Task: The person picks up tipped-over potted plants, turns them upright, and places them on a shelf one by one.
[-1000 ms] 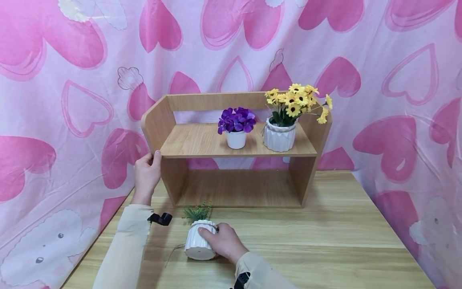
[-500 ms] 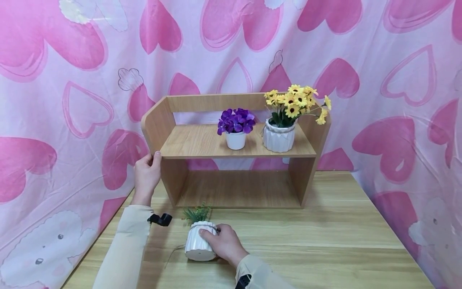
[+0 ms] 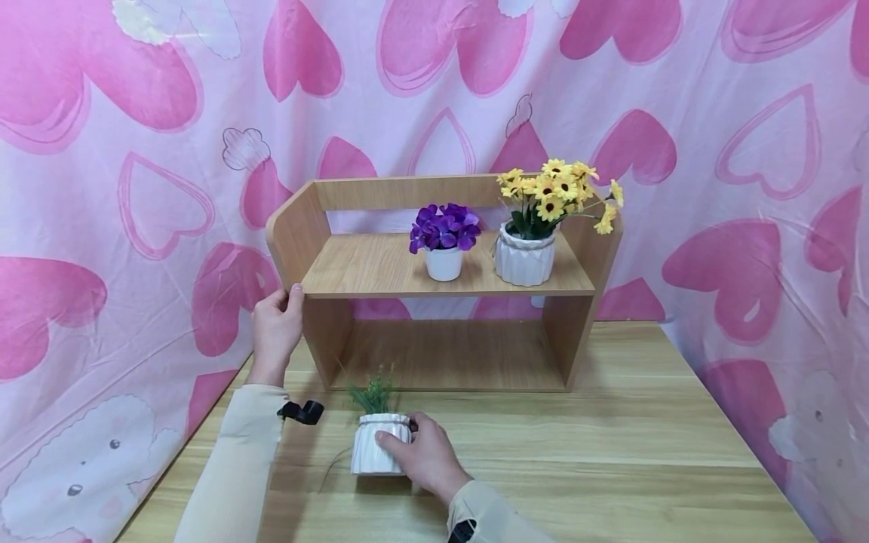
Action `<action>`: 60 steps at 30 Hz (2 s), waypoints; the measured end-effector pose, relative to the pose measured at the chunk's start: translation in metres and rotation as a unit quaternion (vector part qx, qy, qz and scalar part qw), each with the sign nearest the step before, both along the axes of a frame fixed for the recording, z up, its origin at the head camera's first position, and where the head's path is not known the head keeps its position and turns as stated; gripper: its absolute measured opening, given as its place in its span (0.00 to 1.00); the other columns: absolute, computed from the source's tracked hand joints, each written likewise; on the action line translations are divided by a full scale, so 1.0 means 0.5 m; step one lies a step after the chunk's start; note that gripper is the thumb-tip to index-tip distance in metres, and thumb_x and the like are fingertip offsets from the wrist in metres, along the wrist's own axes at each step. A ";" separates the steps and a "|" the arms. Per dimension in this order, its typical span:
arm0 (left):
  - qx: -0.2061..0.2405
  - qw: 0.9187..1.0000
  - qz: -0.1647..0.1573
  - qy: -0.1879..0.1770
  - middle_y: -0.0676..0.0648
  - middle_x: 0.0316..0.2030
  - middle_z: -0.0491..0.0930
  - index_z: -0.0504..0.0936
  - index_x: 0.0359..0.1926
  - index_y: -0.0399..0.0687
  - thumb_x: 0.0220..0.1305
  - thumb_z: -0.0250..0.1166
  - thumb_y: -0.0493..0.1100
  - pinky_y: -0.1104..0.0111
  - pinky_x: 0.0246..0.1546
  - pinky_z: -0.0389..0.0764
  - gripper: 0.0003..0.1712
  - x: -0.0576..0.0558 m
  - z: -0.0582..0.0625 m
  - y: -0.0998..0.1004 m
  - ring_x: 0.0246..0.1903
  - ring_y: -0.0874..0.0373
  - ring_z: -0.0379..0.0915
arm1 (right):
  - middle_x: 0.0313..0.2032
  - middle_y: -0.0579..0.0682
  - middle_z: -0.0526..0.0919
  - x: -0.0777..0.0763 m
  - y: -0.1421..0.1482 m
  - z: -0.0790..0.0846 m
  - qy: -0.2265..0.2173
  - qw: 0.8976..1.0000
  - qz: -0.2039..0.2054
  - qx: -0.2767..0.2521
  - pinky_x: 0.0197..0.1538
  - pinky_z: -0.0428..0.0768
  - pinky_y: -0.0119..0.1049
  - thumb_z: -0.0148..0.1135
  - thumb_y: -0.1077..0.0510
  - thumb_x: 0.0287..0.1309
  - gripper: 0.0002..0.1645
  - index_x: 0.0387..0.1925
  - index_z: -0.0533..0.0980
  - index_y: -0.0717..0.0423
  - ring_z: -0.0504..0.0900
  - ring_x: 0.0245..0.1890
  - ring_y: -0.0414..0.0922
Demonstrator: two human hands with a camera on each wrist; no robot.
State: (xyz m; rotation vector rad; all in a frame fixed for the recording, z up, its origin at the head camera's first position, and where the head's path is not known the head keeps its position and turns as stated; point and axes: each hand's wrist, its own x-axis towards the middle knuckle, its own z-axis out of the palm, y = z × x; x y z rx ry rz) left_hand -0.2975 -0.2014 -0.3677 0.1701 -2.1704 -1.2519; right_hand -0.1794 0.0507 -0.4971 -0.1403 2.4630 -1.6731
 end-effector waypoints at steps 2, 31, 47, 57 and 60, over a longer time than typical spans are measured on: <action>0.000 1.000 0.001 0.003 0.31 0.41 0.88 0.86 0.40 0.33 0.81 0.57 0.52 0.54 0.44 0.78 0.25 0.000 0.001 0.000 0.44 0.41 0.81 | 0.57 0.62 0.84 0.001 0.002 0.002 0.015 1.000 0.000 0.003 0.43 0.84 0.38 0.76 0.41 0.64 0.48 0.69 0.72 0.73 0.84 0.43 0.46; -0.016 0.999 0.012 0.040 0.50 0.18 0.70 0.79 0.24 0.37 0.79 0.60 0.47 0.62 0.29 0.68 0.25 -0.001 -0.002 -0.001 0.29 0.45 0.69 | 0.64 0.58 0.81 0.008 0.017 -0.028 0.136 0.990 0.030 0.008 0.62 0.85 0.48 0.83 0.43 0.55 0.51 0.73 0.70 0.58 0.83 0.61 0.56; -0.016 0.999 0.014 0.039 0.48 0.18 0.71 0.79 0.25 0.36 0.79 0.60 0.48 0.62 0.30 0.68 0.25 -0.003 -0.008 -0.004 0.31 0.44 0.72 | 0.66 0.52 0.79 0.016 0.020 -0.059 0.183 0.981 0.059 0.004 0.67 0.83 0.48 0.85 0.47 0.52 0.50 0.71 0.69 0.55 0.81 0.65 0.54; -0.017 0.999 0.017 0.037 0.49 0.18 0.70 0.79 0.25 0.36 0.79 0.60 0.49 0.63 0.29 0.67 0.25 -0.001 -0.004 -0.001 0.30 0.45 0.71 | 0.65 0.52 0.79 0.020 0.024 -0.075 0.223 0.973 0.061 0.025 0.67 0.82 0.43 0.86 0.51 0.52 0.50 0.70 0.69 0.58 0.82 0.65 0.53; -0.017 0.999 0.017 0.034 0.47 0.19 0.72 0.80 0.26 0.36 0.79 0.60 0.49 0.64 0.29 0.67 0.25 -0.001 -0.003 0.000 0.31 0.45 0.71 | 0.66 0.55 0.78 0.023 0.025 -0.078 0.234 0.970 0.064 0.028 0.68 0.81 0.44 0.86 0.52 0.52 0.50 0.70 0.68 0.60 0.81 0.66 0.55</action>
